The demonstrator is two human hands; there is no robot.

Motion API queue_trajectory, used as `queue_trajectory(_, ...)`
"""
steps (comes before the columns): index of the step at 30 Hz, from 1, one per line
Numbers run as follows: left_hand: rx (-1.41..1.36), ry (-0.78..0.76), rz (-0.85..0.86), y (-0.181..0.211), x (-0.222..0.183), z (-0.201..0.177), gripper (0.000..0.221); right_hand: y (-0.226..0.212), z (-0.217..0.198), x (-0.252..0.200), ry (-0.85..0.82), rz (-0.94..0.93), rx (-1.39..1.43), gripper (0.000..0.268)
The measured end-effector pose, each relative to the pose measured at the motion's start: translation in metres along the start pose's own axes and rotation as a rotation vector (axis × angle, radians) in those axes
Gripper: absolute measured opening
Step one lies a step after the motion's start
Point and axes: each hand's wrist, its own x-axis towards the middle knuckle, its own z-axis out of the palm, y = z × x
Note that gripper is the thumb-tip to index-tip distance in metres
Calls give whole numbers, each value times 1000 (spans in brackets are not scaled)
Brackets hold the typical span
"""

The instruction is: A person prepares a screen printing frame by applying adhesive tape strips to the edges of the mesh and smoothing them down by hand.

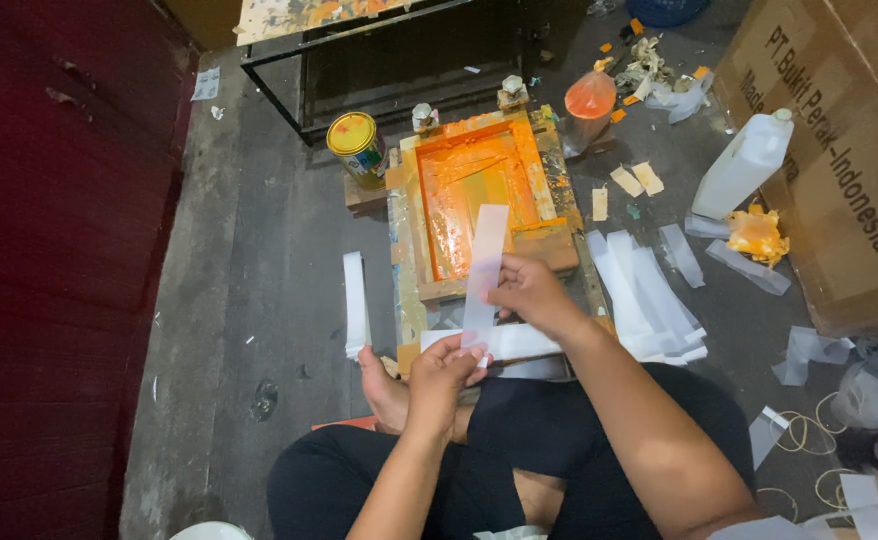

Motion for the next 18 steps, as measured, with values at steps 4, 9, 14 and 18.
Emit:
queue_trajectory(4,-4,4,-34,0,-15,4,36,-14,-9,7,59,42,-34,29)
queue_trajectory(9,14,-7,-78,-13,-15,1,38,-37,-11,5,229,157,-79,33)
queue_trajectory(14,85,-8,-88,-10,-17,-4,36,-33,-26,12,282,171,-11,27)
queue_trajectory(18,148,-14,-91,-10,-18,-8,28,-29,-34,15,293,184,77,22)
